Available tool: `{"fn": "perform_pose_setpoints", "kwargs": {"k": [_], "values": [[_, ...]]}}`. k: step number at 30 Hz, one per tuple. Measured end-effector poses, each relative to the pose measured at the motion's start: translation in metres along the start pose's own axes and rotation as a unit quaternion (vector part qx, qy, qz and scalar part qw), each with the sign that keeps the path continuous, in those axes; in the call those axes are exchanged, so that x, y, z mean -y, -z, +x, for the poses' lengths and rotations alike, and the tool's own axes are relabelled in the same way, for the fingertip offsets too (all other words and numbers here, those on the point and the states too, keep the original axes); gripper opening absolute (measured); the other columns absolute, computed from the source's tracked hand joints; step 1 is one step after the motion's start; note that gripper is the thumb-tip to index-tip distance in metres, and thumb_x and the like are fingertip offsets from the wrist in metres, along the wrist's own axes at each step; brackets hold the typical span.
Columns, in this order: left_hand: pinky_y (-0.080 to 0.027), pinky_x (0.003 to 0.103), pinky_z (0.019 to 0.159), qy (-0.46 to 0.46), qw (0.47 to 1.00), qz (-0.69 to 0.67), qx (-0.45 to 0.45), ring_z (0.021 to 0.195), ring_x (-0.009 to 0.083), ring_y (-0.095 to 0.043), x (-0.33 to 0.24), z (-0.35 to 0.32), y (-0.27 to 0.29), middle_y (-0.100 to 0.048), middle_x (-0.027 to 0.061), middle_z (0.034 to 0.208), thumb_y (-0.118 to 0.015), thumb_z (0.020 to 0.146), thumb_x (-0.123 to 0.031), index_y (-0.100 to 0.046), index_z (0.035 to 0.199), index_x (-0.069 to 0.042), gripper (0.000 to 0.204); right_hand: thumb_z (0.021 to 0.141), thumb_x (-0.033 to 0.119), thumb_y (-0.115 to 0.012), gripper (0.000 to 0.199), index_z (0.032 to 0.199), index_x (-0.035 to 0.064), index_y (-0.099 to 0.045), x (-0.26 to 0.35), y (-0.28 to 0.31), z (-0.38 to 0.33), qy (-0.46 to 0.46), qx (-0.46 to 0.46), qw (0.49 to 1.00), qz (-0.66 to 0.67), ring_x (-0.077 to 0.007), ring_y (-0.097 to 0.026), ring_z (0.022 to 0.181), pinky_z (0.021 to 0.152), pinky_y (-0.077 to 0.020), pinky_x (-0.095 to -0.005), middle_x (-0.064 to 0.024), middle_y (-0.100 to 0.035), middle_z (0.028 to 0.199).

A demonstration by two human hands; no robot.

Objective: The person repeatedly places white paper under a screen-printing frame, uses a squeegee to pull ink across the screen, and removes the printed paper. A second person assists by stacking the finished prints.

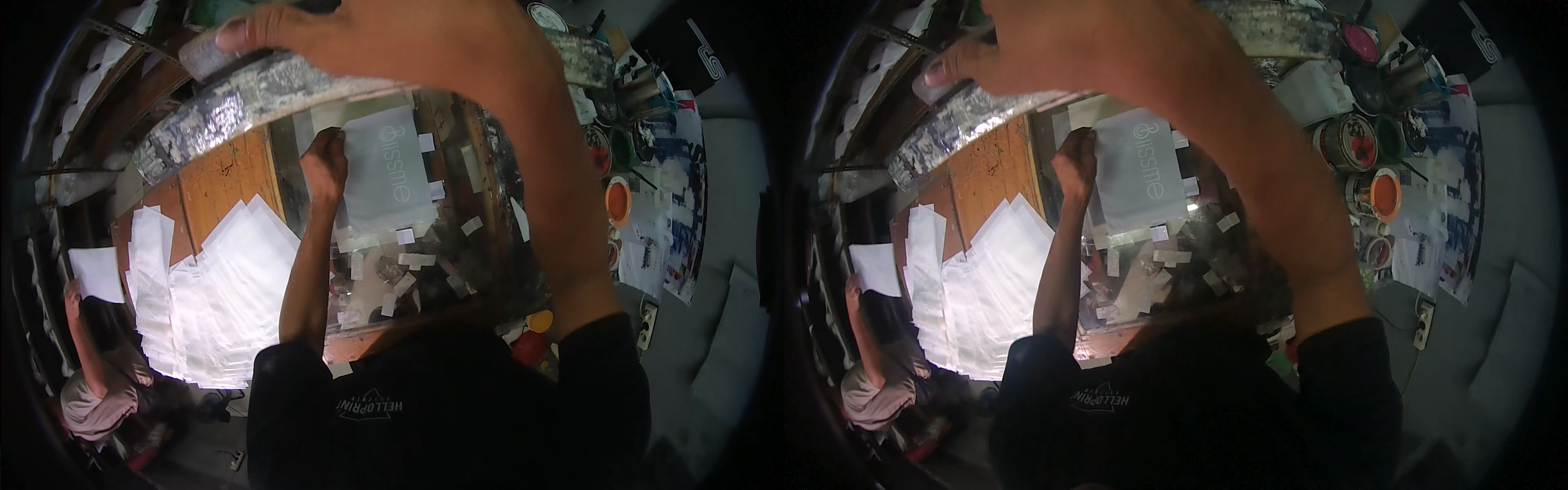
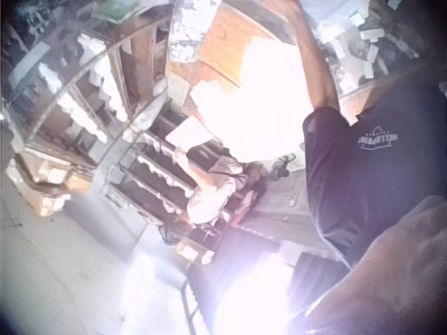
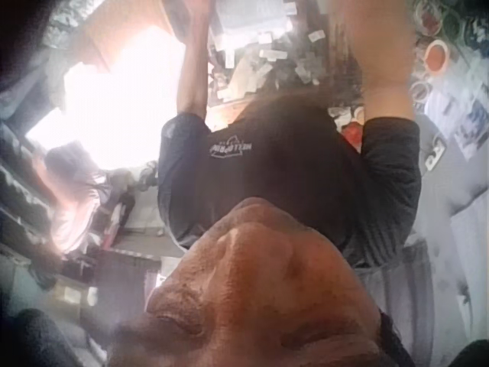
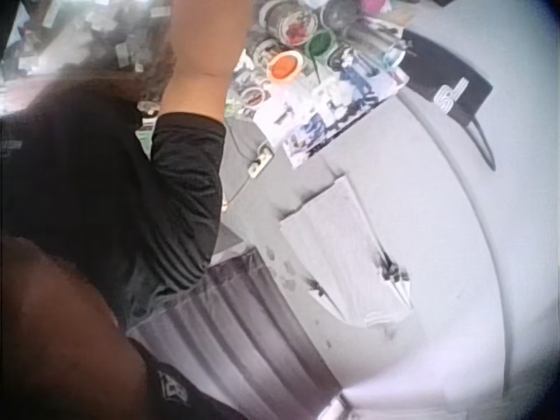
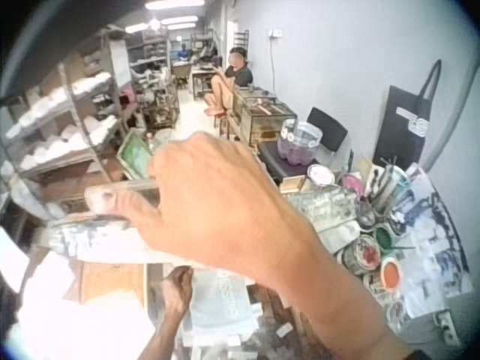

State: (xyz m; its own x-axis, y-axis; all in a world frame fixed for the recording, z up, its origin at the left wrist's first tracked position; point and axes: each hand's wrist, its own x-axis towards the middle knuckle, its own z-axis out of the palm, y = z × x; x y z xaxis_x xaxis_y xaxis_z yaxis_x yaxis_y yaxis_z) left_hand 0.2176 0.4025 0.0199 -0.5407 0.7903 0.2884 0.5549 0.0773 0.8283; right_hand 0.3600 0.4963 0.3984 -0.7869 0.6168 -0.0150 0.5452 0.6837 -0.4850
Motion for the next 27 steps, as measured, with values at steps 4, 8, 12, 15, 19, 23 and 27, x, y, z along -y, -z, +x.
{"fn": "perform_pose_setpoints", "kwargs": {"k": [4,8,12,15,19,23,27], "values": [[-0.053,0.033,0.063,0.072,0.995,0.043,-0.049,0.061,0.0185,-0.067,0.051,-0.003,0.096,-0.073,0.0139,0.078,-0.070,0.094,-0.014,-0.075,0.103,0.000,0.018,0.101,0.047,-0.062,0.060,0.060,0.0021,-0.062,-0.002,-0.012,0.022,0.031,-0.066,0.997,-0.036,-0.0109,-0.033,0.041,0.041,-0.0309,-0.0323,0.0006,-0.040,0.044],[-0.056,0.039,0.068,0.205,0.960,0.082,-0.170,0.069,0.0268,-0.070,0.141,-0.012,0.268,-0.073,0.0189,0.082,-0.072,0.092,-0.021,-0.071,0.105,0.007,0.030,0.095,0.048,-0.068,0.064,0.058,-0.0039,-0.060,-0.006,-0.021,0.017,0.117,-0.217,0.966,-0.077,-0.0205,-0.039,0.041,0.048,-0.0378,-0.0424,-0.0118,-0.047,0.046],[-0.042,0.054,0.108,0.114,0.851,0.437,-0.268,0.130,0.0501,-0.049,0.114,-0.084,0.333,-0.044,0.0390,0.142,-0.067,0.097,-0.029,-0.040,0.139,0.016,0.067,0.093,0.045,-0.070,0.057,0.065,-0.0048,-0.064,-0.001,-0.024,0.014,0.070,-0.209,0.972,-0.087,-0.0254,-0.048,0.046,0.052,-0.0410,-0.0421,-0.0179,-0.053,0.052],[-0.005,0.079,0.114,-0.004,0.852,0.516,-0.087,0.153,0.0491,-0.018,0.104,-0.193,0.245,-0.027,0.0245,0.164,-0.066,0.097,-0.040,-0.047,0.147,-0.008,0.062,0.092,0.045,-0.071,0.054,0.068,-0.0035,-0.066,0.008,-0.028,0.011,0.055,-0.208,0.974,-0.068,-0.0288,-0.052,0.049,0.055,-0.0430,-0.0421,-0.0193,-0.057,0.055],[0.001,0.080,0.113,0.064,0.918,0.383,0.086,0.156,0.0473,-0.011,0.016,-0.210,0.105,-0.023,0.0236,0.166,-0.057,0.101,-0.043,-0.048,0.153,-0.015,0.060,0.091,0.046,-0.072,0.054,0.070,-0.0038,-0.068,0.003,-0.031,0.011,0.085,-0.234,0.963,-0.104,-0.0313,-0.054,0.050,0.056,-0.0456,-0.0429,-0.0212,-0.060,0.059],[-0.004,0.075,0.116,-0.056,0.939,0.318,0.122,0.155,0.0472,-0.014,-0.001,-0.161,0.029,-0.026,0.0243,0.165,-0.055,0.102,-0.040,-0.045,0.154,-0.014,0.060,0.094,0.050,-0.068,0.059,0.069,-0.0036,-0.069,-0.025,-0.050,0.027,0.207,-0.283,0.930,-0.112,-0.0239,-0.050,0.047,0.052,-0.0458,-0.0389,-0.0147,-0.058,0.054],[-0.011,0.072,0.118,-0.153,0.935,0.257,0.191,0.154,0.0450,-0.018,-0.029,-0.133,-0.038,-0.028,0.0253,0.163,-0.055,0.101,-0.037,-0.046,0.153,-0.010,0.058,0.101,0.053,-0.060,0.064,0.061,0.0037,-0.063,0.004,-0.021,0.004,0.006,-0.092,0.991,-0.096,-0.0078,-0.037,0.045,0.040,-0.0326,-0.0284,0.0032,-0.042,0.048]]}}
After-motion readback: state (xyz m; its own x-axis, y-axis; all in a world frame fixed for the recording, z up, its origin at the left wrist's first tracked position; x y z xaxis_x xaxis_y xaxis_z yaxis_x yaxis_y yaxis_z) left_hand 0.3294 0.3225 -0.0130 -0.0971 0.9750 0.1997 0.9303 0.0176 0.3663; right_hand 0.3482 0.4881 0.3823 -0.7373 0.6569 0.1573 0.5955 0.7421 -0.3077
